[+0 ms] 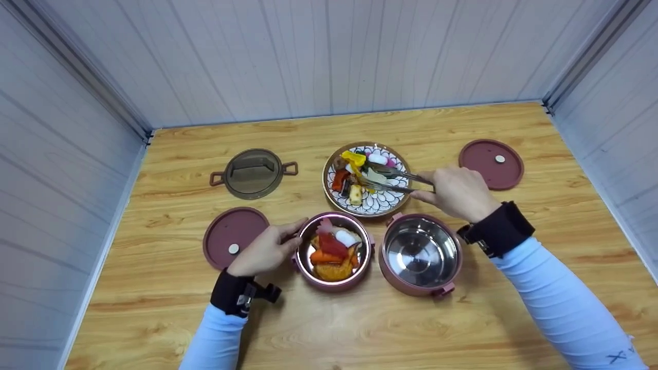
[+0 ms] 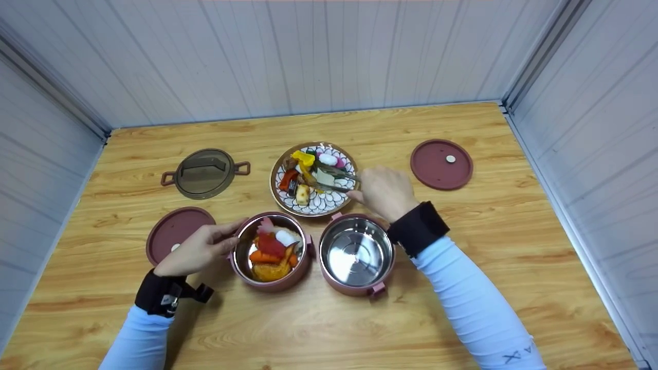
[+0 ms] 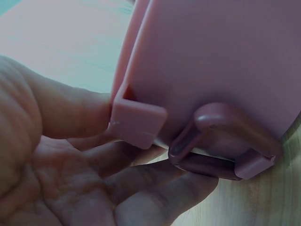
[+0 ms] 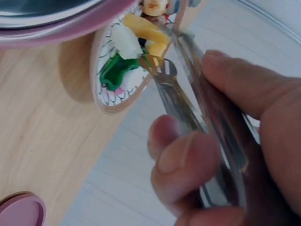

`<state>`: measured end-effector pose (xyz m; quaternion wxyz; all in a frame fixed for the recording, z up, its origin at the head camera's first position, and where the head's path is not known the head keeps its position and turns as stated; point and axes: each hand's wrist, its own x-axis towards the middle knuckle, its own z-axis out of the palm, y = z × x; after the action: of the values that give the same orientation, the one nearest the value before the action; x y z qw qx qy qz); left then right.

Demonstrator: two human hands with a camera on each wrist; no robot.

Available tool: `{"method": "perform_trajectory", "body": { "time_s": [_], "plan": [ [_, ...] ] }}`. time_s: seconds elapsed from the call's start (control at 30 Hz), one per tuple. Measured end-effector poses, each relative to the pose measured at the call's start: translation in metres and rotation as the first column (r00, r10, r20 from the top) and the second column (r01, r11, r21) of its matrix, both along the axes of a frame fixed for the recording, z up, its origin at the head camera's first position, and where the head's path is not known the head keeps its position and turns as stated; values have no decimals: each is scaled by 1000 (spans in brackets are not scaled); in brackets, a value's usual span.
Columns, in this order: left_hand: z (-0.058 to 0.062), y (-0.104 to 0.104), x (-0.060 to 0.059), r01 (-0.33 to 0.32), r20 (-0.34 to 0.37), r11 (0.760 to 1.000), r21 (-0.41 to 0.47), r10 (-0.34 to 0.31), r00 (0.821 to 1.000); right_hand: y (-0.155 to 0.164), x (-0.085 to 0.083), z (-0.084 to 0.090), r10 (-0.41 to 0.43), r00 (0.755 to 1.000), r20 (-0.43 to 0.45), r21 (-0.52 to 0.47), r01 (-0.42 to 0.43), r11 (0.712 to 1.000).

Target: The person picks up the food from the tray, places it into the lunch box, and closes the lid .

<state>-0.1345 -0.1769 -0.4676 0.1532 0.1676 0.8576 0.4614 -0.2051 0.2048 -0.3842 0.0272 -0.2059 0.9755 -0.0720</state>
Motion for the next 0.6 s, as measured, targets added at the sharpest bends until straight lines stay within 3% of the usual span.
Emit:
{"method": "perform_trajectory", "body": {
  "time_s": [0.3,0.6],
  "plan": [
    [0,1,0,-4,-3,1000,-12,4,1000,2,6,-3,44,990,-137,70,-34,997],
    [0,2,0,0,2,1000,-9,0,1000,8,11,-5,39,988,-149,72,-28,997]
  ]
}}
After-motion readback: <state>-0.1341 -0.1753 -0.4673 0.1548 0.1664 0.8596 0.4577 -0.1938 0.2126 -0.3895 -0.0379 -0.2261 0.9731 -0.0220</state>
